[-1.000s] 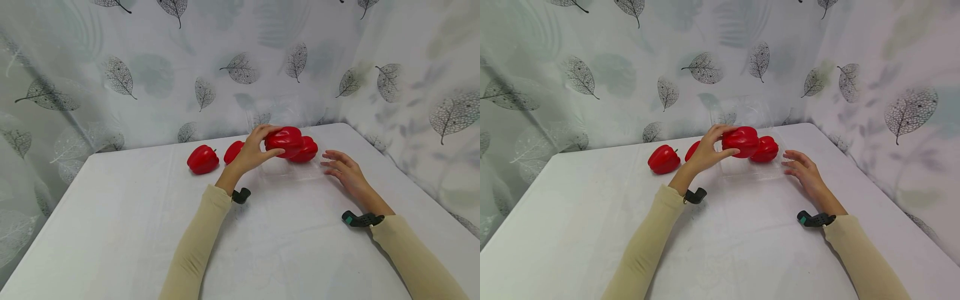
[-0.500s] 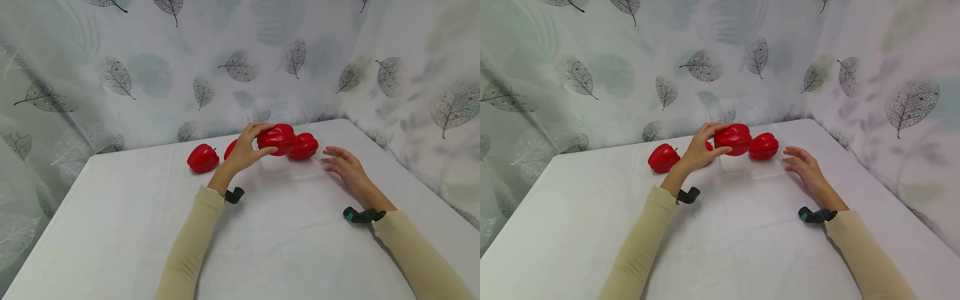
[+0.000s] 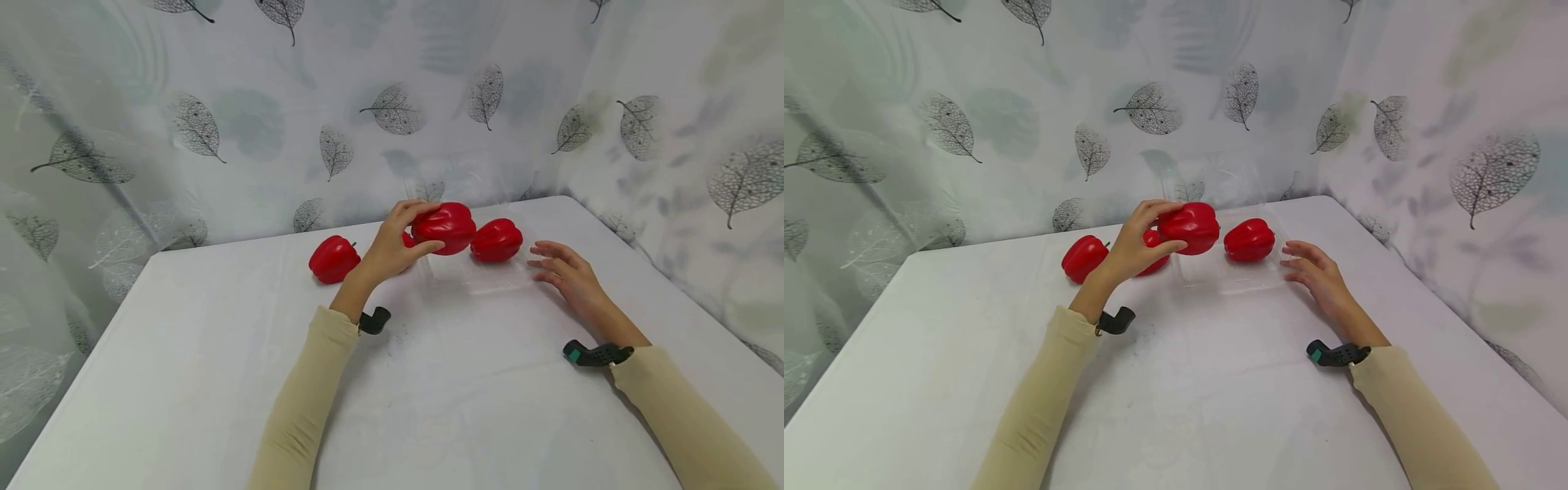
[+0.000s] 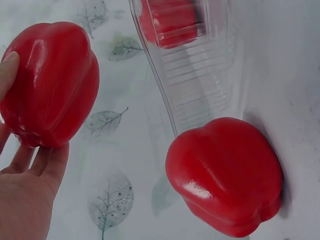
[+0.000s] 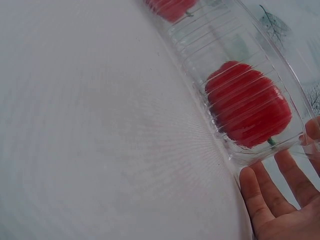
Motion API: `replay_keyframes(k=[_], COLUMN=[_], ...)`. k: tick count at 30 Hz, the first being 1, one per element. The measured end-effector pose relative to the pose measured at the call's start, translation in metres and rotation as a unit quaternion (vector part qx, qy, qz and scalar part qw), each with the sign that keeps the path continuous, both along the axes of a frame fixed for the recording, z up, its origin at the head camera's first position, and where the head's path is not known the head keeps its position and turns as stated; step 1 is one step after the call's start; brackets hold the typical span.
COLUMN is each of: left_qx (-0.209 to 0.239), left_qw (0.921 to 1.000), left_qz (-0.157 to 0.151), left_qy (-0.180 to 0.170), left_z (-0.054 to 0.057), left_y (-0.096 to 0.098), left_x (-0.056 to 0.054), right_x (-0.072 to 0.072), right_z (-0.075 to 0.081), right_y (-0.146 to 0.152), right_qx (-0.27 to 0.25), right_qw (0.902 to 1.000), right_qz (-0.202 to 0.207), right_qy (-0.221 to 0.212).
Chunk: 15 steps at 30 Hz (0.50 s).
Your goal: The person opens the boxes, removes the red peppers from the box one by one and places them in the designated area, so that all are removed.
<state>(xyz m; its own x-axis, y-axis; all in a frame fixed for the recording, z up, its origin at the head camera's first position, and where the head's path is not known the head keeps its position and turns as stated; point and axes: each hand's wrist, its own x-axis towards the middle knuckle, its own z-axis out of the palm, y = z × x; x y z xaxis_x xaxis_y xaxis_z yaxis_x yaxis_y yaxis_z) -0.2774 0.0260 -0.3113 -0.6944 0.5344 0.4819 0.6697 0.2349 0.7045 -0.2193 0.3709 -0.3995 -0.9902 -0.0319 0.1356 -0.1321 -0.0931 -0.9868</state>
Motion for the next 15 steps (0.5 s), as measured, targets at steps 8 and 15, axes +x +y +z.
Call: replay_keyframes(k=[8,15], left_qx=[-0.011,-0.015], left_qw=[0.9999,0.9998], left_qz=[0.001,0.009], left_qy=[0.006,0.009], left_z=[-0.001,0.000], left_y=[-0.006,-0.013], left_x=[-0.003,-0.001], right_x=[0.000,0.000], right_z=[0.000,-0.002], right_y=[0.000,0.002], right_qx=[-0.003,-0.019], right_qw=[1.0000,0.9993], right_qz=[0.006,0.022], right_qy=[0.006,0.022])
